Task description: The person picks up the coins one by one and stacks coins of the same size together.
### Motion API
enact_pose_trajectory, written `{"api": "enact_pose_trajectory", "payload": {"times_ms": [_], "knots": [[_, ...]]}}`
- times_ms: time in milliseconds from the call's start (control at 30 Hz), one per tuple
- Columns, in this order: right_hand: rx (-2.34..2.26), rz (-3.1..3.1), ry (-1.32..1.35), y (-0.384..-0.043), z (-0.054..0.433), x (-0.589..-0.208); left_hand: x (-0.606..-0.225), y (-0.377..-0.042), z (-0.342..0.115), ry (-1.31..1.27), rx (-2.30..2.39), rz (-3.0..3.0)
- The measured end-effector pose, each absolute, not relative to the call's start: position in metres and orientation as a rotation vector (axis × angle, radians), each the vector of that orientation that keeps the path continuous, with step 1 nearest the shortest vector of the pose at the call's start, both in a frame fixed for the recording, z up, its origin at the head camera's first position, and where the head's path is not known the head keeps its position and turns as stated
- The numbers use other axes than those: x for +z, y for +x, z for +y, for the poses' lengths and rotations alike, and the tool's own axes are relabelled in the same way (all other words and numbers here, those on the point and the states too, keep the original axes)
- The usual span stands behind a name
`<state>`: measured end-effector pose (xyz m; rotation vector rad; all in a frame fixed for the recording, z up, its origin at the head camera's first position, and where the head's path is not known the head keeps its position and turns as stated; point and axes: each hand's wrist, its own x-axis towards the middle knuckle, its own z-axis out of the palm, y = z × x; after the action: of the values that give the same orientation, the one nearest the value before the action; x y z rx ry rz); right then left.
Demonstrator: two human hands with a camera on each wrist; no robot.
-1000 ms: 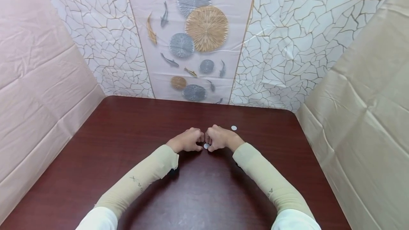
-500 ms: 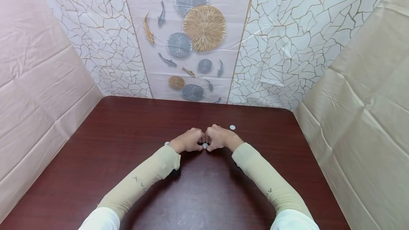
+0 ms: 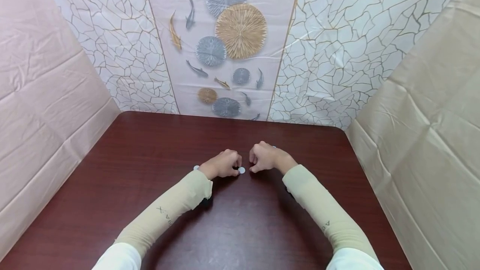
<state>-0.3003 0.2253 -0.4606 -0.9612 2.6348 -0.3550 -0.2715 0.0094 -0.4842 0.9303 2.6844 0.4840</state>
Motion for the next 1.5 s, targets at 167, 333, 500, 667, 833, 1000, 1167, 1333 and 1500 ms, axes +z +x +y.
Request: {"api": "enact_pose_trajectory", "payload": {"times_ms": [167,333,500,667,833,1000,1167,1333,1500], "knots": [[-0.354,2.671,-0.892,-0.307,0.248,-0.444,-0.486,-0.273,0.010,0.930,0.490,2.687],[-0.312,2.706,-0.826,-0.316,0.266,-0.433,-0.487,-0.273,0.009,0.933,0.515,2.679],[-0.270,2.724,-0.758,-0.327,0.276,-0.430,-0.486,-0.272,0.007,0.922,0.517,2.667],[-0.225,2.752,-0.751,-0.335,0.283,-0.434,-0.483,-0.271,0.005,0.914,0.526,2.666],[-0.209,2.766,-0.736,-0.341,0.287,-0.442,-0.484,-0.271,0.005,0.917,0.528,2.668],[-0.178,2.776,-0.689,-0.347,0.288,-0.450,-0.485,-0.272,0.008,0.916,0.509,2.672],[-0.183,2.800,-0.694,-0.352,0.288,-0.456,-0.486,-0.271,0.008,0.912,0.513,2.673],[-0.174,2.769,-0.667,-0.356,0.287,-0.461,-0.486,-0.271,0.008,0.922,0.518,2.672],[-0.207,2.738,-0.623,-0.361,0.283,-0.461,-0.486,-0.272,0.008,0.914,0.514,2.675]]}}
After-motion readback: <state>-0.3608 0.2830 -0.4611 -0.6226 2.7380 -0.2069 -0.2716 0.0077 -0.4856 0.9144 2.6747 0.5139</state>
